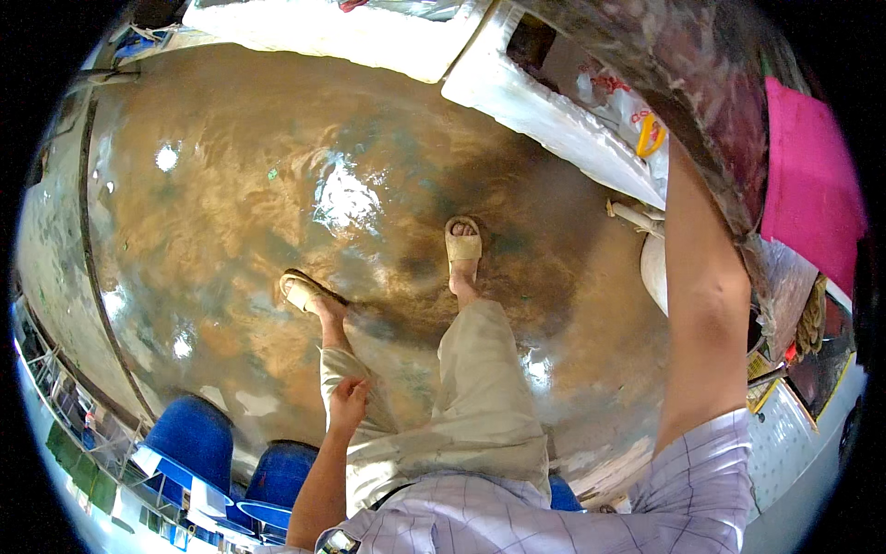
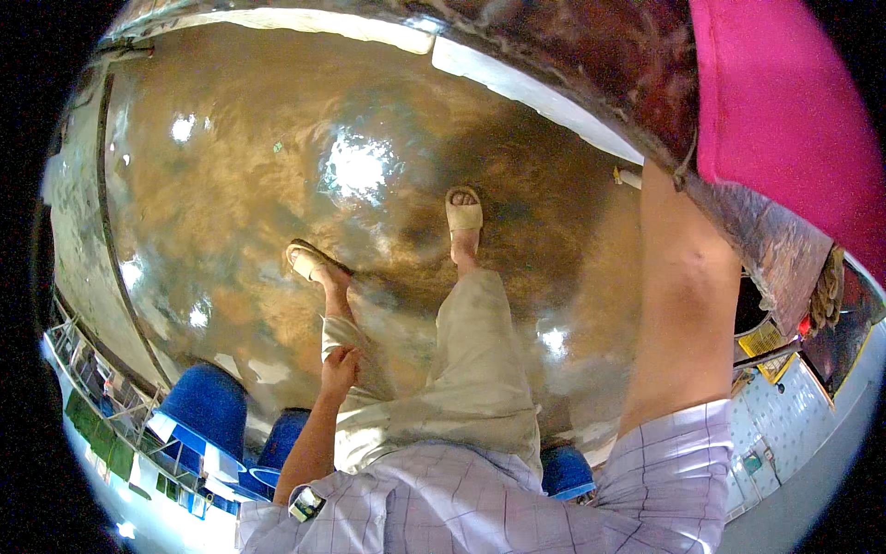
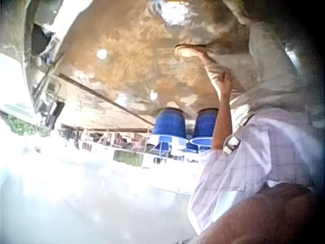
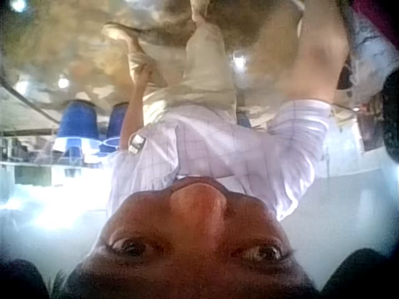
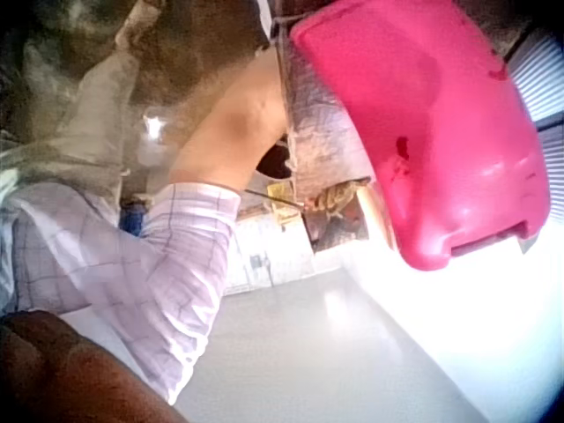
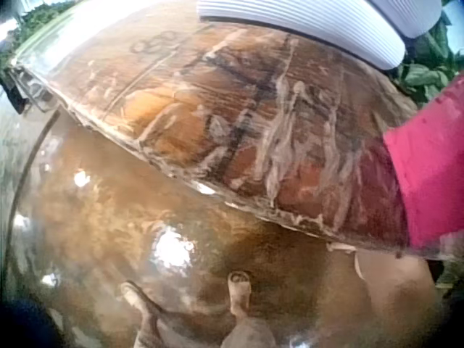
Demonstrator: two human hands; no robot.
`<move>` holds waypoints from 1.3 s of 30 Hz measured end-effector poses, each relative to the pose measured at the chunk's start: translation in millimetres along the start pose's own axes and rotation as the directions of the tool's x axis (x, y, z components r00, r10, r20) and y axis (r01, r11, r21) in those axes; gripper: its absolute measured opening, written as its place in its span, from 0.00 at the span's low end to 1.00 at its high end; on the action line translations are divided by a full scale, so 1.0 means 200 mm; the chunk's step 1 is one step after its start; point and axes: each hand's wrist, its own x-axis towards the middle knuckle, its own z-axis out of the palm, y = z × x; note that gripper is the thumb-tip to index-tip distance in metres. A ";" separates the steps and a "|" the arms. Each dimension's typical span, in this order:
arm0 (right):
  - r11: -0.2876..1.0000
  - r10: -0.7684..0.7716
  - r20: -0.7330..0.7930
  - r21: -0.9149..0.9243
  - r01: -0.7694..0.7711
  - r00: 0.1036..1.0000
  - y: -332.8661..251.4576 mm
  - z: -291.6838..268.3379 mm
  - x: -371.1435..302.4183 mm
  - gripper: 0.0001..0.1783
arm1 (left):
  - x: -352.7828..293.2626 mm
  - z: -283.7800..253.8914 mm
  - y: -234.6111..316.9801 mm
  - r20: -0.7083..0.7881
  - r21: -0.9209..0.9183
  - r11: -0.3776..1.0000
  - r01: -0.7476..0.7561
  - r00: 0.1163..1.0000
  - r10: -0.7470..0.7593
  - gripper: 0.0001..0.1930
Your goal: The person wraps leafy green vegetables in clear plastic film using a yellow tape dispenser, then places the wrapped bundle into a white styrofoam container with pink rose-shaped inserts. The person repeats the wrapping process with another bundle and places it into a second container.
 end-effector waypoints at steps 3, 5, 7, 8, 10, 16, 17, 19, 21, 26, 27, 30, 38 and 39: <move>1.000 -0.010 0.037 -0.017 0.011 0.999 -0.02 0.06 -0.03 0.31 | 0.00 -0.02 -0.06 -0.005 0.013 0.999 0.029 1.000 -0.029 0.13; 0.997 -0.068 0.103 0.033 0.065 0.992 -0.16 0.13 -0.08 0.31 | 0.00 -0.04 -0.10 -0.018 0.048 0.998 0.038 0.999 -0.037 0.13; 0.983 -0.126 0.232 0.163 0.089 0.965 -0.34 0.17 -0.16 0.32 | 0.01 -0.06 -0.20 -0.037 0.121 0.992 0.037 0.999 -0.033 0.14; 0.927 -0.143 0.298 0.375 0.022 0.944 -0.42 0.17 -0.21 0.32 | 0.02 -0.07 -0.22 -0.045 0.106 0.994 0.037 0.998 -0.032 0.14; 0.529 -0.175 0.320 0.828 -0.185 0.931 -0.58 0.12 -0.31 0.33 | 0.01 -0.09 -0.25 -0.065 0.072 0.997 0.040 0.997 -0.035 0.14; 0.981 -0.170 0.291 0.144 0.132 0.942 -0.52 0.25 -0.37 0.32 | 0.01 -0.14 -0.28 -0.061 0.200 0.978 0.064 0.997 -0.053 0.14; 0.989 -0.137 0.290 0.095 0.114 0.947 -0.53 0.26 -0.39 0.32 | 0.01 -0.13 -0.29 -0.059 0.211 0.975 0.071 0.996 -0.060 0.14; 0.996 -0.094 0.258 0.026 0.091 0.961 -0.56 0.33 -0.45 0.31 | -0.01 -0.10 -0.26 -0.072 0.221 0.971 0.089 0.995 -0.074 0.14; 0.998 -0.055 0.259 0.031 0.049 0.964 -0.59 0.35 -0.52 0.30 | -0.03 -0.10 -0.22 -0.079 0.225 0.971 0.085 0.995 -0.069 0.14; 0.930 -0.043 0.510 0.334 -0.151 0.859 -0.72 0.17 -0.58 0.29 | -0.05 -0.09 -0.14 -0.109 0.179 0.973 0.146 0.986 -0.128 0.15; 0.882 -0.090 0.531 0.436 -0.181 0.843 -0.70 0.14 -0.58 0.29 | -0.04 -0.10 -0.15 -0.099 0.194 0.972 0.131 0.989 -0.114 0.14; 0.771 -0.151 0.509 0.597 -0.222 0.847 -0.50 0.01 -0.50 0.27 | -0.01 -0.10 -0.18 -0.096 0.179 0.979 0.094 0.992 -0.078 0.14; 0.993 0.100 0.185 -0.074 -0.088 0.978 0.07 0.10 -0.28 0.23 | 0.03 -0.18 -0.18 -0.166 0.059 0.992 0.108 0.981 -0.097 0.13; 0.987 0.099 0.167 -0.145 -0.075 0.981 0.10 0.13 -0.22 0.23 | 0.02 -0.19 -0.13 -0.158 0.018 0.991 0.135 0.979 -0.130 0.13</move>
